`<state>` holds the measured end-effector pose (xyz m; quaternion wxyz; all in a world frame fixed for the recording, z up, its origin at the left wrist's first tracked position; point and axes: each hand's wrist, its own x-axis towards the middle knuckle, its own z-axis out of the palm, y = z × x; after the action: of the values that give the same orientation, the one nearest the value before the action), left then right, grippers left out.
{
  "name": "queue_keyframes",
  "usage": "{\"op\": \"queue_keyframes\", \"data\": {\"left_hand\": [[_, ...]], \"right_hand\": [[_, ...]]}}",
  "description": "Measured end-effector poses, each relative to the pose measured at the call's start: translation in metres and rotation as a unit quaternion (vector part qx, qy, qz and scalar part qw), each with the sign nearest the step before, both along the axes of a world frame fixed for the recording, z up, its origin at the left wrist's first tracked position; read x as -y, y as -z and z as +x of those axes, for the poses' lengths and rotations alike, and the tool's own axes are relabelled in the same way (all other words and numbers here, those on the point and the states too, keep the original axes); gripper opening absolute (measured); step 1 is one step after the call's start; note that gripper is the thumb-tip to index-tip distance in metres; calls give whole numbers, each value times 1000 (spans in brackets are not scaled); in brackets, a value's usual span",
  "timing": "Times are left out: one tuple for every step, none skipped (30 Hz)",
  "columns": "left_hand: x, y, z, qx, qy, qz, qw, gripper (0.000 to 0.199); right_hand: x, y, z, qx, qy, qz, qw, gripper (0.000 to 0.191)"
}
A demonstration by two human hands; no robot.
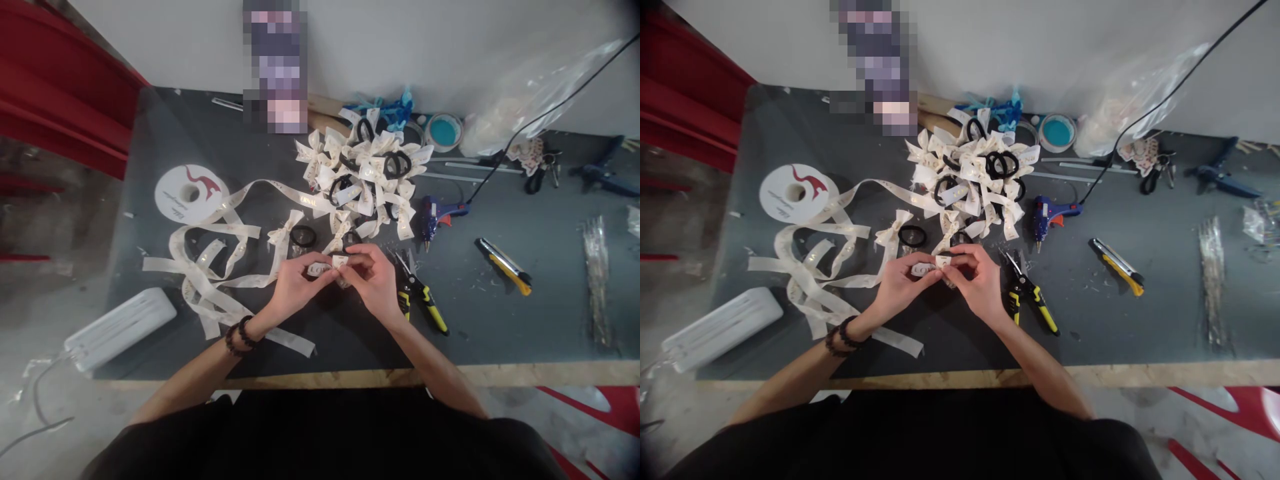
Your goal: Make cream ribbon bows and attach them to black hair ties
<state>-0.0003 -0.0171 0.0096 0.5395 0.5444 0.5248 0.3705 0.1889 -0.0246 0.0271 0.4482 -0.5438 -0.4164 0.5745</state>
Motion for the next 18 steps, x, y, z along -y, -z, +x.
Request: {"op": "queue_keyframes", "data": {"left_hand": [[0,0,0,-3,0,2,1000,26],[-1,0,0,-3,-2,3,1000,25],[-1,-1,0,-2,-5,5,1000,25],[-1,-1,0,-3,-9,8,1000,25],[-1,-1,0,-5,-12,11,1000,25],[-1,-1,0,-6,-13,14,1000,25],[-2,-1,0,-4,-11,15,1000,25],[-2,-1,0,0,-8,15,1000,25],[-2,-1,0,3,-4,14,1000,25],[-2,-1,-1,6,-1,14,1000,25],[-2,0,-1,7,1,14,1000,24],[-2,0,-2,5,4,13,1000,24],[-2,0,-2,1,5,12,1000,24],[-2,1,-2,-2,6,10,1000,24],[-1,1,-2,-4,7,8,1000,25],[-1,1,-2,-6,7,8,1000,25],[-1,1,-2,-7,6,9,1000,26],[0,0,-2,-7,4,9,1000,26]], "right_hand": [[0,1,0,7,1,0,1000,39],[1,2,1,19,3,1,1000,38],[2,3,1,34,7,3,999,37],[3,4,2,51,9,6,999,36],[3,4,2,67,9,11,998,35],[4,5,2,78,6,17,997,35],[5,5,2,85,3,22,996,35],[5,5,3,88,0,25,996,35],[5,5,3,90,-3,26,996,35],[5,5,3,91,-4,26,996,35],[5,5,3,93,-5,26,995,35],[4,4,2,97,-5,27,995,34],[4,4,2,104,-5,29,994,34],[4,4,2,113,-5,33,993,34],[4,3,2,124,-4,38,992,34],[4,3,2,135,-5,42,990,34],[4,3,2,143,-7,45,989,33],[4,4,2,148,-10,47,988,32]]}}
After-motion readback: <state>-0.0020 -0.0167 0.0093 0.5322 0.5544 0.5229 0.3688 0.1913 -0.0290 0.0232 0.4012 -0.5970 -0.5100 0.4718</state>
